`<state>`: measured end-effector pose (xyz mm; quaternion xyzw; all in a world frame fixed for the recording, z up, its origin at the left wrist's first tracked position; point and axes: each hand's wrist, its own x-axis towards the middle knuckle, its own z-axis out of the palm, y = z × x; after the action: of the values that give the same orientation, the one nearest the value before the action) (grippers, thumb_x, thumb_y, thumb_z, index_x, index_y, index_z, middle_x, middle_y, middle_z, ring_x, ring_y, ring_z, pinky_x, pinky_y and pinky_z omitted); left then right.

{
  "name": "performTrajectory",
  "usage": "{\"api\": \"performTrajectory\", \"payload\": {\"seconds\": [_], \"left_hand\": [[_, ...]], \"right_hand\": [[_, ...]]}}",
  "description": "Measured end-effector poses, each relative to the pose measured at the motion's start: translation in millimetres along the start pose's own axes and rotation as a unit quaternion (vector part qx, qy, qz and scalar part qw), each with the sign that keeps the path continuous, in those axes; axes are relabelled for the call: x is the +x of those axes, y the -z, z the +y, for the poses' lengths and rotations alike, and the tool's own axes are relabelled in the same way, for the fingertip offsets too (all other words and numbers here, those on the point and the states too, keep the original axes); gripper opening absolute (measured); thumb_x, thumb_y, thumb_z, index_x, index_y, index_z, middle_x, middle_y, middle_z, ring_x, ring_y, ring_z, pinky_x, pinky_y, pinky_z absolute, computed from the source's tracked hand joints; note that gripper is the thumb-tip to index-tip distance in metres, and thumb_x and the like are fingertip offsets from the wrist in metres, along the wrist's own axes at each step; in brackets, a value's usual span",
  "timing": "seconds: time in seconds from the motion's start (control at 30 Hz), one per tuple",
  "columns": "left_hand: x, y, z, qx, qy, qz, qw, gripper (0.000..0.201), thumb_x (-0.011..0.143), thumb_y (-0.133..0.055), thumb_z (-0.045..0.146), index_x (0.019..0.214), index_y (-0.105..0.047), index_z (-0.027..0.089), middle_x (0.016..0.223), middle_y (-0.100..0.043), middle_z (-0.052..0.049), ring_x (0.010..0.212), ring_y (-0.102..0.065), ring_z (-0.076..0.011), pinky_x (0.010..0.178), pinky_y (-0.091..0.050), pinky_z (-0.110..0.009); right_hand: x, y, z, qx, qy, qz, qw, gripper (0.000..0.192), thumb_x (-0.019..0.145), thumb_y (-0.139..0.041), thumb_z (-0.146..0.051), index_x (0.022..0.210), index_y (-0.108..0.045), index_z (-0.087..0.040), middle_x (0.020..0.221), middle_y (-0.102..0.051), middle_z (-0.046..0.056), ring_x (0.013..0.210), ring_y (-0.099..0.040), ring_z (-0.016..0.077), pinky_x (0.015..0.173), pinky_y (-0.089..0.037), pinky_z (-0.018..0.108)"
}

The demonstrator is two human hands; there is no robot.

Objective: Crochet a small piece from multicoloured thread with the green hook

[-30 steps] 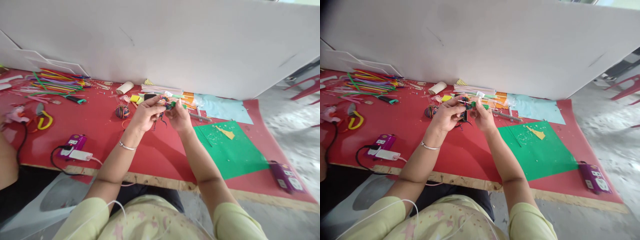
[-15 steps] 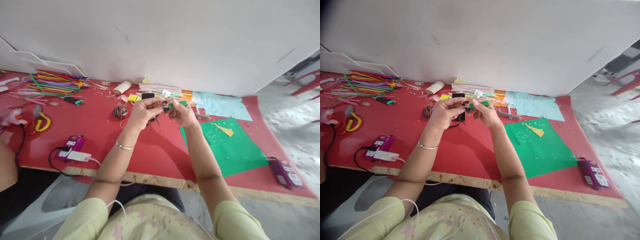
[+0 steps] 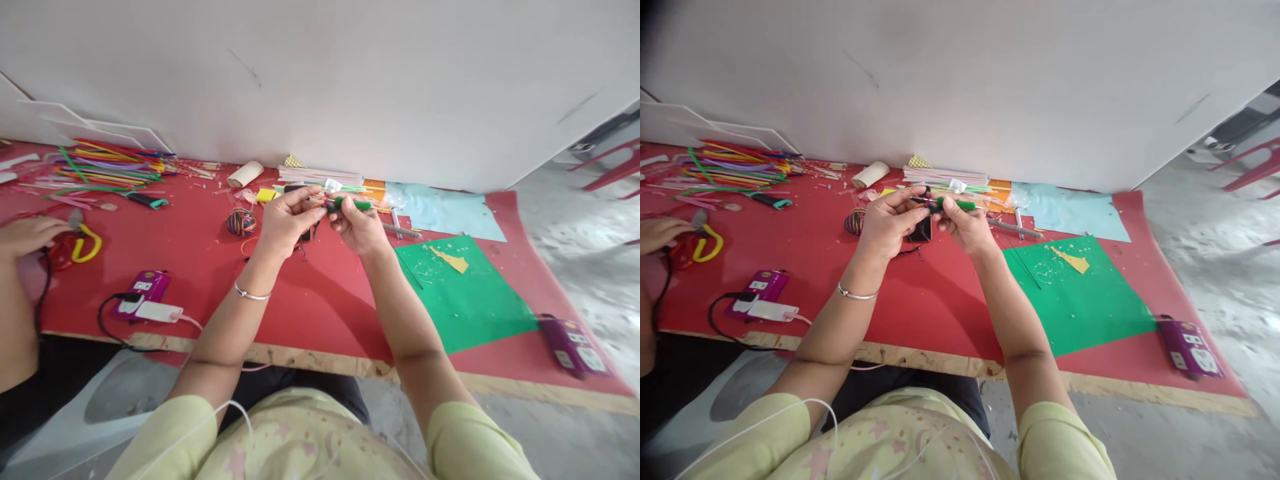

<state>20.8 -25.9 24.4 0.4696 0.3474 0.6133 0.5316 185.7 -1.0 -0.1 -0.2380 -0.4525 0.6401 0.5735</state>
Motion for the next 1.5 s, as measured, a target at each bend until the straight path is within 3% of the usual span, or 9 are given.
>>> {"api": "performTrajectory", "payload": {"seconds": [0.2,0.43,0.67,0.93,1.1,1.3,1.5], "left_hand": [[2,7.0,6,-0.071,0.071,-0.067,0.993,0.04,0.061,-0.092,0.019,0.1,-0.085,0.02,0.077,-0.071,0.001,0.053,-0.044,-0.0031,0.044,-0.022,-0.021],[2,9.4,5,-0.064,0.07,-0.079,0.992,0.038,0.061,-0.089,0.018,0.099,-0.087,0.02,0.076,-0.072,0.0,0.051,-0.042,-0.0027,0.045,-0.024,-0.02],[-1,11.4,11,0.0,0.065,-0.095,0.993,0.026,0.065,-0.085,0.019,0.091,-0.087,0.018,0.071,-0.07,-0.001,0.049,-0.039,-0.0033,0.045,-0.024,-0.023],[-1,20.9,8,0.043,0.065,-0.173,0.982,0.028,0.072,-0.082,0.017,0.099,-0.088,0.018,0.079,-0.069,-0.003,0.052,-0.042,-0.0039,0.047,-0.027,-0.023],[0,22.1,8,0.056,0.071,-0.166,0.982,0.028,0.072,-0.08,0.016,0.1,-0.087,0.016,0.077,-0.069,-0.003,0.052,-0.041,-0.0041,0.046,-0.028,-0.023],[1,23.7,1,0.057,0.066,-0.188,0.978,0.043,0.073,-0.086,0.016,0.115,-0.087,0.021,0.093,-0.076,-0.006,0.067,-0.056,-0.0077,0.056,-0.04,-0.021],[2,25.3,2,0.07,0.064,-0.172,0.98,0.042,0.074,-0.084,0.017,0.116,-0.087,0.02,0.088,-0.073,-0.004,0.058,-0.048,-0.0049,0.052,-0.035,-0.022]], "right_hand": [[-1,0,1,0.046,-0.013,-0.008,0.999,0.04,0.073,-0.096,-0.053,0.092,-0.078,-0.022,0.071,-0.072,-0.007,0.06,-0.066,0.0045,0.052,-0.053,0.014],[-1,1,0,0.025,-0.016,-0.011,0.999,0.033,0.084,-0.087,-0.052,0.089,-0.075,-0.021,0.072,-0.072,-0.005,0.057,-0.062,0.0047,0.049,-0.048,0.015],[1,13,-2,0.028,-0.034,-0.051,0.998,0.043,0.074,-0.092,-0.059,0.082,-0.075,-0.02,0.066,-0.068,-0.005,0.047,-0.056,0.0046,0.043,-0.047,0.017],[5,17,-5,0.002,-0.037,-0.042,0.998,0.044,0.071,-0.091,-0.057,0.068,-0.071,-0.018,0.057,-0.062,-0.006,0.04,-0.048,0.0031,0.038,-0.044,0.017],[4,15,-7,-0.009,-0.039,-0.03,0.999,0.044,0.072,-0.09,-0.057,0.07,-0.071,-0.018,0.056,-0.063,-0.006,0.038,-0.049,0.0036,0.039,-0.045,0.018],[4,15,-6,-0.008,-0.038,-0.025,0.999,0.044,0.073,-0.09,-0.057,0.07,-0.069,-0.018,0.056,-0.064,-0.007,0.038,-0.05,0.0031,0.039,-0.044,0.017],[5,17,-5,-0.017,-0.038,-0.016,0.999,0.043,0.074,-0.089,-0.057,0.07,-0.069,-0.019,0.056,-0.063,-0.006,0.038,-0.05,0.0037,0.038,-0.044,0.018]]}}
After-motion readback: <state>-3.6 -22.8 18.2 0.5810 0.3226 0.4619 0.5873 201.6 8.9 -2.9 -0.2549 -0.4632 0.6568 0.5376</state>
